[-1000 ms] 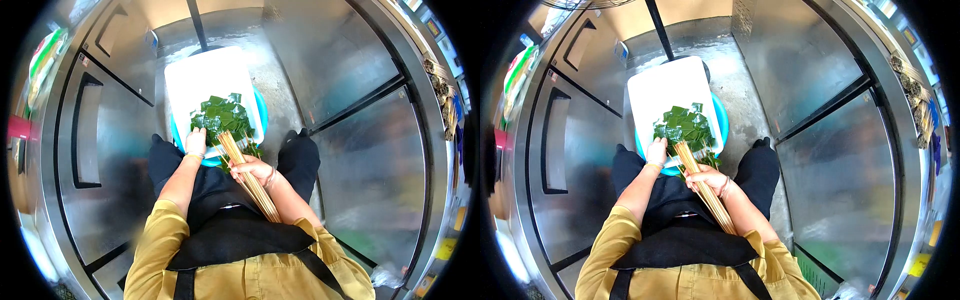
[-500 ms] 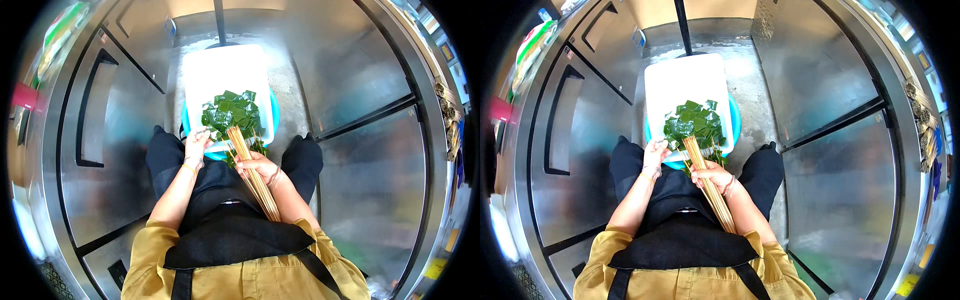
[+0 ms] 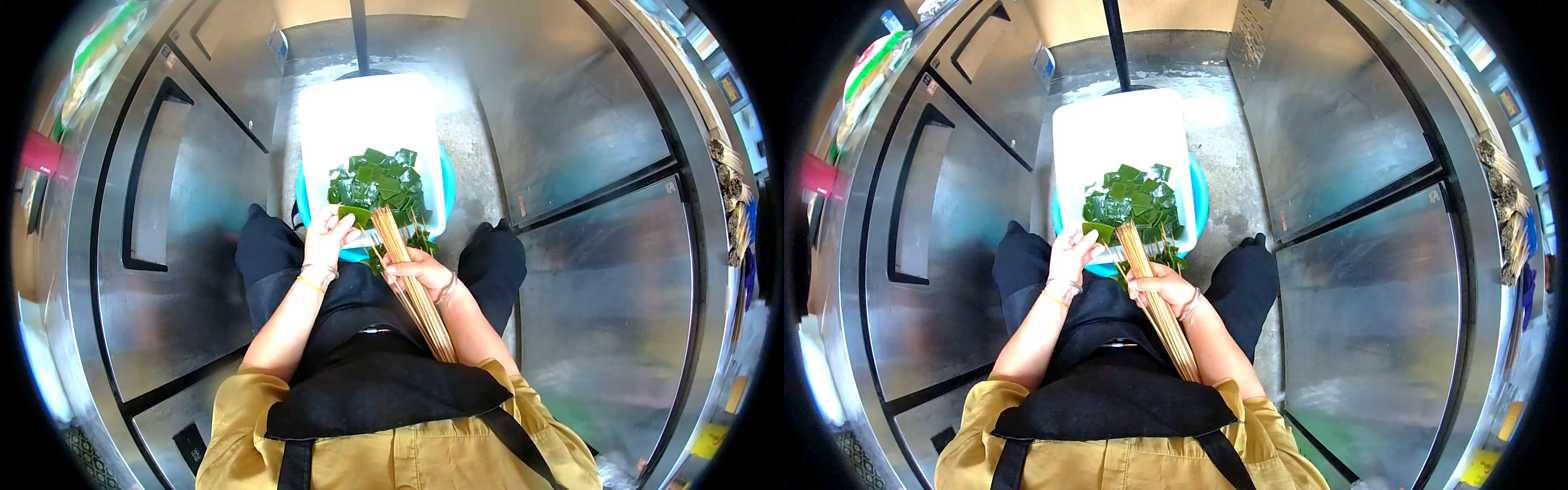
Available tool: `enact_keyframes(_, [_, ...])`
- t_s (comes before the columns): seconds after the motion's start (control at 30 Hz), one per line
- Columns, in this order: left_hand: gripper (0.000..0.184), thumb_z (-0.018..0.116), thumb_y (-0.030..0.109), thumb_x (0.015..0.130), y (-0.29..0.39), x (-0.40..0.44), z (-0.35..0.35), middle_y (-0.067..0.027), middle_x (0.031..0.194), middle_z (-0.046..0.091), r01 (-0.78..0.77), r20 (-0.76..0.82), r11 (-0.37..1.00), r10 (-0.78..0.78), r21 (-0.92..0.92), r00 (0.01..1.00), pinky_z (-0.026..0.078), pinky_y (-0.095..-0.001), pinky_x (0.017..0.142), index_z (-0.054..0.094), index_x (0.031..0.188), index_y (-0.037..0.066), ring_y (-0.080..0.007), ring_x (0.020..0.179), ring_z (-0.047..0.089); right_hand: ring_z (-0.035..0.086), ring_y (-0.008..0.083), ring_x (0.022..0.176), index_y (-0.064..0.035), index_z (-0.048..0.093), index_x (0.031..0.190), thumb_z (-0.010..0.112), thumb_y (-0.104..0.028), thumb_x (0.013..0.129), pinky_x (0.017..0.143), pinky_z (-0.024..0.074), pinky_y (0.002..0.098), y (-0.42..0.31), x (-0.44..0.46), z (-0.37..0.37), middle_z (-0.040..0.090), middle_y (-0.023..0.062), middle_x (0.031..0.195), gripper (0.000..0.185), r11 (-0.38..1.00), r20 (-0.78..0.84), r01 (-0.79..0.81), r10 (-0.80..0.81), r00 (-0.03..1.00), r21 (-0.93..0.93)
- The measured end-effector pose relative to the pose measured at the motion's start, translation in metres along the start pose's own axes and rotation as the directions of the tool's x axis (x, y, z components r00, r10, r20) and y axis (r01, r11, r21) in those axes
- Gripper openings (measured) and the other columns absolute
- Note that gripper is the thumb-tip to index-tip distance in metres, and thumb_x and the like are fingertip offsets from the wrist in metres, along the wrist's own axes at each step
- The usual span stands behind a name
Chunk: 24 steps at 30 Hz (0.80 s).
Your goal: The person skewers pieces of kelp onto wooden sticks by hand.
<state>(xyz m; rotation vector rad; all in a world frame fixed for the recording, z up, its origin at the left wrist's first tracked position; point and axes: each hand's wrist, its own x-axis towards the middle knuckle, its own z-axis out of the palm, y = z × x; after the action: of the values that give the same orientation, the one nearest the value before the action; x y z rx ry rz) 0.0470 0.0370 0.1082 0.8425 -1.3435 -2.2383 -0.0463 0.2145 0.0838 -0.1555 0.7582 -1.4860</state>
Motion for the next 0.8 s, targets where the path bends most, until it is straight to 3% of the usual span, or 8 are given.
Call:
enact_keyframes(0.27, [0.016, 0.053, 0.002, 0.083, -0.002, -0.005, 0.000, -0.0040, 0.092, 0.061, -0.150, 0.052, 0.980, 0.145, 0.130, 0.988, 0.050, -0.0230, 0.066, 0.052, 0.099, 0.005, -0.0113, 0.081, 0.059, 0.053, 0.0121, 0.053, -0.0022, 0.053, 0.090, 0.064, -0.005, 0.074, 0.049, 0.0443, 0.0226, -0.001, -0.001, 0.002, 0.058, 0.0084, 0.069, 0.020, 1.000, -0.005, 0.003, -0.003, 1.000, -0.004])
enact_keyframes(0.37, [0.015, 0.053, 0.000, 0.082, 0.010, -0.013, 0.009, -0.0052, 0.090, 0.062, -0.336, 0.180, 0.889, 0.292, 0.311, 0.939, 0.049, -0.0219, 0.066, 0.056, 0.097, 0.003, -0.0112, 0.081, 0.059, 0.052, 0.0124, 0.051, -0.0024, 0.053, 0.089, 0.064, -0.005, 0.074, 0.048, 0.0434, 0.0223, 0.000, -0.001, 0.002, 0.057, 0.0085, 0.068, 0.019, 1.000, 0.007, 0.007, -0.007, 1.000, 0.005])
enact_keyframes(0.43, [0.013, 0.055, 0.000, 0.079, 0.020, -0.019, 0.016, -0.0078, 0.086, 0.064, -0.528, 0.317, 0.575, 0.432, 0.625, 0.844, 0.047, -0.0229, 0.063, 0.062, 0.090, 0.003, -0.0132, 0.075, 0.061, 0.052, 0.0125, 0.050, -0.0027, 0.052, 0.088, 0.064, -0.005, 0.074, 0.047, 0.0428, 0.0223, -0.001, -0.002, 0.004, 0.056, 0.0086, 0.067, 0.018, 1.000, 0.004, 0.017, -0.017, 1.000, -0.011])
enact_keyframes(0.6, [0.012, 0.058, 0.002, 0.077, 0.016, -0.031, 0.024, -0.0095, 0.080, 0.064, -0.423, 0.310, 0.618, 0.287, 0.663, 0.906, 0.048, -0.0251, 0.062, 0.062, 0.088, 0.003, -0.0171, 0.071, 0.063, 0.052, 0.0125, 0.050, -0.0031, 0.052, 0.088, 0.064, -0.005, 0.074, 0.048, 0.0430, 0.0228, 0.001, -0.001, 0.002, 0.056, 0.0085, 0.068, 0.018, 1.000, -0.004, 0.026, -0.026, 1.000, -0.015])
enact_keyframes(0.63, [0.012, 0.056, -0.001, 0.078, 0.008, -0.033, 0.024, -0.0061, 0.080, 0.065, -0.569, 0.421, 0.472, 0.388, 0.674, 0.820, 0.048, -0.0223, 0.064, 0.064, 0.087, 0.003, -0.0109, 0.072, 0.061, 0.052, 0.0125, 0.050, -0.0033, 0.052, 0.088, 0.064, -0.005, 0.074, 0.048, 0.0432, 0.0229, 0.001, 0.000, 0.002, 0.057, 0.0084, 0.068, 0.018, 1.000, -0.010, 0.030, -0.030, 1.000, -0.009])
enact_keyframes(0.67, [0.011, 0.056, -0.001, 0.078, 0.002, -0.033, 0.023, -0.0043, 0.078, 0.064, -0.516, 0.364, 0.484, 0.375, 0.707, 0.852, 0.047, -0.0219, 0.062, 0.063, 0.087, 0.002, -0.0085, 0.071, 0.059, 0.052, 0.0125, 0.050, -0.0033, 0.052, 0.088, 0.064, -0.005, 0.074, 0.048, 0.0432, 0.0229, 0.001, 0.000, 0.002, 0.057, 0.0084, 0.068, 0.018, 1.000, -0.010, 0.029, -0.029, 1.000, -0.011])
enact_keyframes(0.73, [0.010, 0.057, 0.000, 0.079, -0.006, -0.031, 0.024, -0.0022, 0.077, 0.063, -0.303, 0.136, 0.721, 0.282, 0.623, 0.950, 0.047, -0.0210, 0.062, 0.062, 0.088, 0.001, -0.0063, 0.069, 0.057, 0.052, 0.0123, 0.051, -0.0034, 0.052, 0.089, 0.063, -0.006, 0.074, 0.049, 0.0435, 0.0228, 0.001, -0.001, 0.001, 0.057, 0.0079, 0.068, 0.019, 1.000, -0.039, 0.024, -0.024, 0.999, -0.004])
enact_keyframes(0.8, [0.010, 0.057, 0.000, 0.080, -0.013, -0.028, 0.024, -0.0012, 0.076, 0.062, -0.282, 0.097, 0.780, 0.276, 0.558, 0.956, 0.046, -0.0198, 0.062, 0.061, 0.089, -0.001, -0.0051, 0.069, 0.056, 0.052, 0.0120, 0.052, -0.0033, 0.052, 0.090, 0.064, -0.006, 0.074, 0.049, 0.0438, 0.0227, 0.003, 0.000, -0.003, 0.057, 0.0072, 0.068, 0.020, 1.000, -0.028, 0.021, -0.022, 0.999, -0.019])
